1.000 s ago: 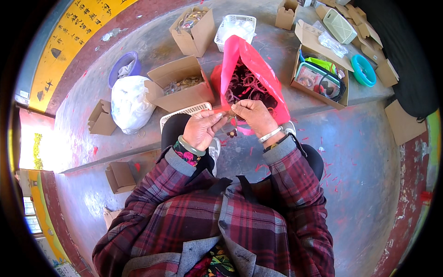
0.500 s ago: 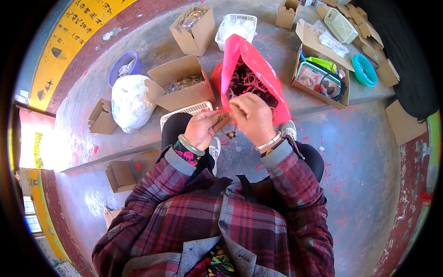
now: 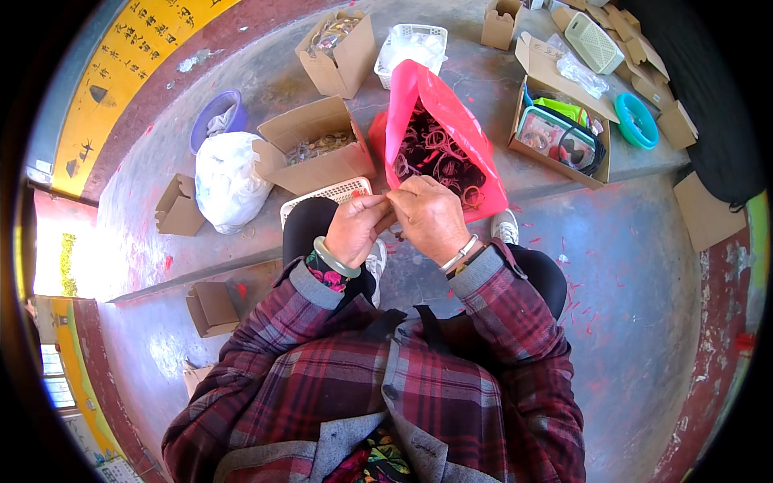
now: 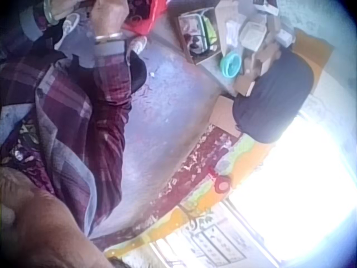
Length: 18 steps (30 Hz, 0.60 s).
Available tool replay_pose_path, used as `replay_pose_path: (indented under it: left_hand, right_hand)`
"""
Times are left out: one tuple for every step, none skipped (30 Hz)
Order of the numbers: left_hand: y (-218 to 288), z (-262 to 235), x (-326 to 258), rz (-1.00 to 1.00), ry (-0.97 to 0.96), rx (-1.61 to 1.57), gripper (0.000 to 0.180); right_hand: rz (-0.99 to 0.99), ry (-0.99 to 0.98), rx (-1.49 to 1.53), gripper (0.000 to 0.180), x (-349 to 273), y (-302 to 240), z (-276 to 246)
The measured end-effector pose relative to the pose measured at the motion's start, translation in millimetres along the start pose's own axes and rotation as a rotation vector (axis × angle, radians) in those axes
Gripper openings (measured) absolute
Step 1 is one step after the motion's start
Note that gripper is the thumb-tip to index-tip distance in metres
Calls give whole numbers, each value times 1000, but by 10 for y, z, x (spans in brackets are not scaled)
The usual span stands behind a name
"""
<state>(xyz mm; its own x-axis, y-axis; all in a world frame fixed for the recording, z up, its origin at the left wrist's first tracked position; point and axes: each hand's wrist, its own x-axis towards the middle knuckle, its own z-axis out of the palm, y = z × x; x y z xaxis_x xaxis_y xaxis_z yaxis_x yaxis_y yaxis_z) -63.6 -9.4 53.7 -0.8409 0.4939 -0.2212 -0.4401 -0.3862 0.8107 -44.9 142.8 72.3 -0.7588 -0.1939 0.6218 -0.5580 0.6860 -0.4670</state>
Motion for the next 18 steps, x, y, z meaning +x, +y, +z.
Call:
replay_pose_path:
  left_hand:
    - [-8,-2,1,4,4,13,22]
    - [-13,-4,3,8,8,26,22]
    - [-15,-7,4,8,4,37,22]
    - [-15,-11,5,8,0,48,22]
    - [-17,-14,6,8,-4,58,22]
    - [-24,-20,8,16,-1,76,22]
    - [-33,-28,12,23,2,93,23]
    - [-42,-36,16,30,5,111,23]
    - [-48,-45,20,35,-1,136,23]
    - [-53,-56,23,40,-7,161,23]
    - [-57,-66,26,45,-13,187,24]
    - [-61,-77,28,50,-13,204,24]
    - [-64,-87,30,55,-13,220,24]
    - [-68,-94,32,60,-13,237,24]
    - [-74,-101,36,59,-12,241,24]
    - [-78,-106,39,58,-10,245,24]
    - [-81,-109,41,57,-9,249,24]
    - [-80,-105,41,55,-4,244,24]
  right_hand:
    - [-2,-3,-6,15,0,-1,-3]
    - [-3,-6,-12,16,2,-2,-6]
    - [-4,-9,-18,16,1,-2,-8]
    - [-5,-10,-17,16,1,1,-7]
    - [-5,-11,-17,16,0,6,-3]
    - [-5,-13,-17,16,-1,8,-1]
    - [-5,-16,-18,16,-3,9,-1]
    - [-4,-19,-20,16,-5,10,-2]
    - [-3,-21,-21,16,-6,10,-3]
    - [-7,-18,-23,16,-5,10,-3]
    - [-10,-15,-24,16,-4,9,0]
    - [-14,-12,-26,16,-4,9,2]
    - [-15,-11,-24,16,-4,9,4]
    - [-15,-10,-22,15,-3,10,5]
    - [-16,-9,-20,15,-2,10,7]
    - [-19,-12,-19,15,1,7,4]
    - [-21,-15,-18,15,7,2,-4]
    - [-23,-17,-17,14,10,1,-8]
